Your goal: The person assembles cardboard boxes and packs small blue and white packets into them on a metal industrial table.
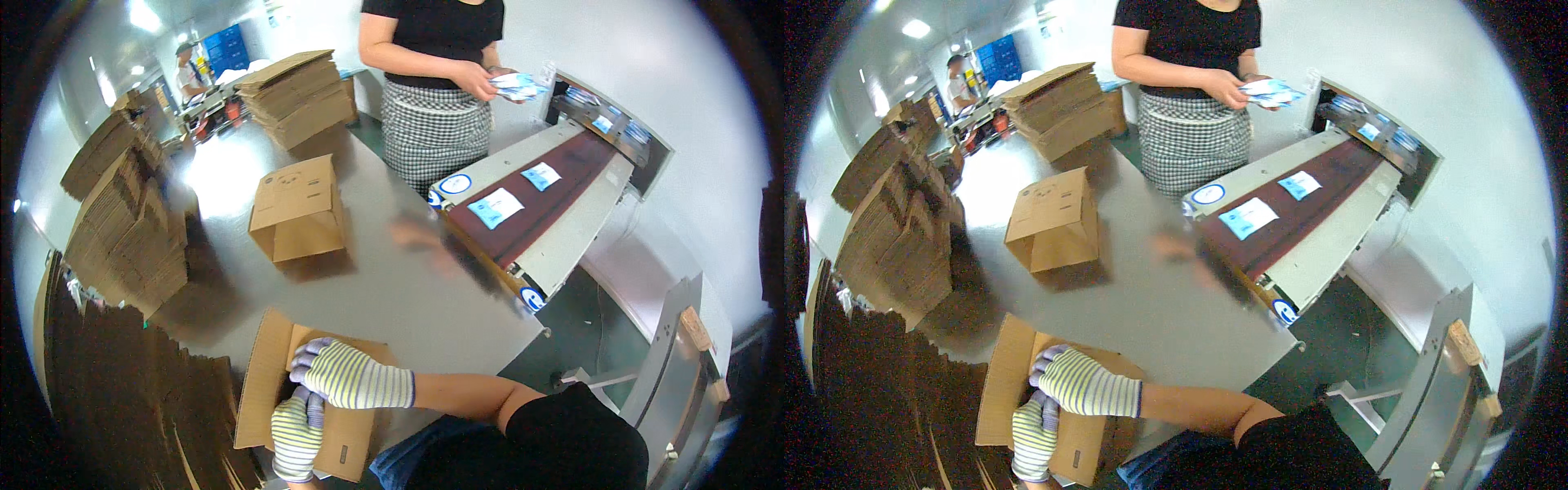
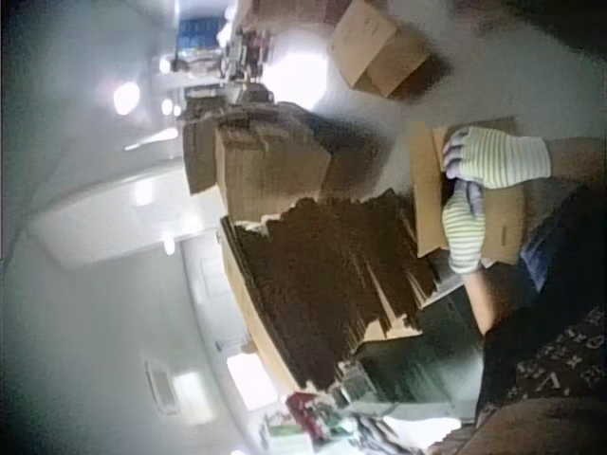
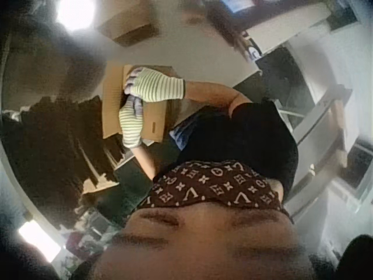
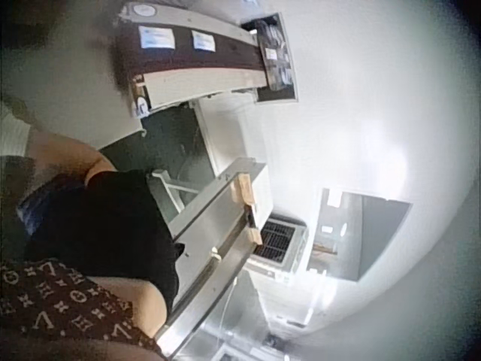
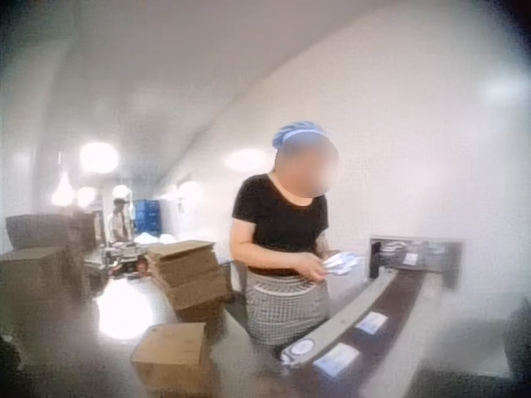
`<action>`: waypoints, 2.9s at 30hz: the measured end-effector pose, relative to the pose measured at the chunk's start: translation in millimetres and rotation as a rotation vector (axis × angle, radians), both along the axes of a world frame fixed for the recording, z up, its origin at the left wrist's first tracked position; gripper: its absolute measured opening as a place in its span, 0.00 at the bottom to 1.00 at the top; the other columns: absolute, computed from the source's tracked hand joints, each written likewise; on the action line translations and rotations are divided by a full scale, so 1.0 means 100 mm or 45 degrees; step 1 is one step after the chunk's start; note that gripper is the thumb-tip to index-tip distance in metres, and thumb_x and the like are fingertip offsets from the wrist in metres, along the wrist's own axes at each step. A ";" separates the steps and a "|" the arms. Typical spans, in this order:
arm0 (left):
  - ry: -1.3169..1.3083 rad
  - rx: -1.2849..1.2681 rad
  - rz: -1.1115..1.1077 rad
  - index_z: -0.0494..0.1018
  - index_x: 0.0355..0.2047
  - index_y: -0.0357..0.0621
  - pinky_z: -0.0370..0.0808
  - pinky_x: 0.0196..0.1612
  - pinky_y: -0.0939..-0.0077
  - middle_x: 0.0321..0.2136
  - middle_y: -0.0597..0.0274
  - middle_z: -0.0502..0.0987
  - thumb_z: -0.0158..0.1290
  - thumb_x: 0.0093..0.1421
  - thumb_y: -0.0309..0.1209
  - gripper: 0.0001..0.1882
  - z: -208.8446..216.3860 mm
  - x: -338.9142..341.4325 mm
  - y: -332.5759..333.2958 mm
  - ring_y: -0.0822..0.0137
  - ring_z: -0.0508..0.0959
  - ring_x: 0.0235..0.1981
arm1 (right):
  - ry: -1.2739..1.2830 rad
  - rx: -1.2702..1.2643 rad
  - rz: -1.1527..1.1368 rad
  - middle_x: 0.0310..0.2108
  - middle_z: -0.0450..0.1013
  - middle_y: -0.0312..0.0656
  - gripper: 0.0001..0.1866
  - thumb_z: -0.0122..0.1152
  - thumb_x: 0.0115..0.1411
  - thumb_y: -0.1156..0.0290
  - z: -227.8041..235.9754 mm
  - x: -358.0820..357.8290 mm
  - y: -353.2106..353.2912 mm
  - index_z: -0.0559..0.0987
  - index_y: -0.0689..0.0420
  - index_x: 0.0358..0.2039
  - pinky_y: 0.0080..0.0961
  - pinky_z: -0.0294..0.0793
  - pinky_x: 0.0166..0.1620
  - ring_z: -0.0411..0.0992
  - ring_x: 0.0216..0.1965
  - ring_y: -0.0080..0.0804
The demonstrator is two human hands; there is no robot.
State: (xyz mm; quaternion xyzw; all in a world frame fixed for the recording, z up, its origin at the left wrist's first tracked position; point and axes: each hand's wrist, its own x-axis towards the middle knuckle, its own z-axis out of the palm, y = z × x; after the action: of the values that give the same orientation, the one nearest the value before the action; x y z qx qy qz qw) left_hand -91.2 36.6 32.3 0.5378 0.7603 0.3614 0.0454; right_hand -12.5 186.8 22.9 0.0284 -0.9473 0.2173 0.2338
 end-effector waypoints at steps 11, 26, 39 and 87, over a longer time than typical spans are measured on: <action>-0.089 -0.053 -0.033 0.73 0.29 0.34 0.66 0.24 0.56 0.18 0.41 0.71 0.48 0.57 0.27 0.08 0.00 -0.02 0.01 0.45 0.70 0.19 | 0.225 0.021 -0.047 0.36 0.70 0.40 0.12 0.51 0.49 0.66 -0.09 -0.04 -0.02 0.75 0.54 0.34 0.36 0.67 0.47 0.67 0.43 0.38; 0.025 -0.191 -0.126 0.72 0.29 0.29 0.67 0.23 0.61 0.18 0.42 0.73 0.43 0.63 0.29 0.14 0.03 -0.07 -0.01 0.51 0.72 0.17 | -0.004 -0.043 0.008 0.44 0.72 0.41 0.13 0.53 0.52 0.68 -0.04 -0.03 0.01 0.76 0.55 0.39 0.36 0.65 0.54 0.68 0.49 0.41; -0.055 -0.245 -0.044 0.73 0.26 0.37 0.67 0.25 0.58 0.19 0.43 0.72 0.46 0.62 0.36 0.15 0.12 -0.01 0.06 0.45 0.72 0.20 | -0.980 0.546 -0.704 0.57 0.63 0.46 0.32 0.61 0.49 0.57 -0.77 0.79 2.19 0.68 0.52 0.54 0.44 0.58 0.60 0.58 0.60 0.46; -0.317 -0.289 0.072 0.72 0.31 0.37 0.68 0.27 0.67 0.20 0.49 0.73 0.44 0.64 0.37 0.15 0.21 0.02 0.09 0.54 0.72 0.21 | -0.535 -0.261 -0.756 0.47 0.68 0.53 0.46 0.74 0.34 0.47 -1.08 1.70 1.06 0.68 0.62 0.50 0.41 0.63 0.55 0.63 0.50 0.52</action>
State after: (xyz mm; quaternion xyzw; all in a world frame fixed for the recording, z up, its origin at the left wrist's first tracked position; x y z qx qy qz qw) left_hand -89.4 45.8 53.2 0.4585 0.7997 0.3381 0.1894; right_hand 157.2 293.1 -84.7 -0.3161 -0.9149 0.2347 0.0889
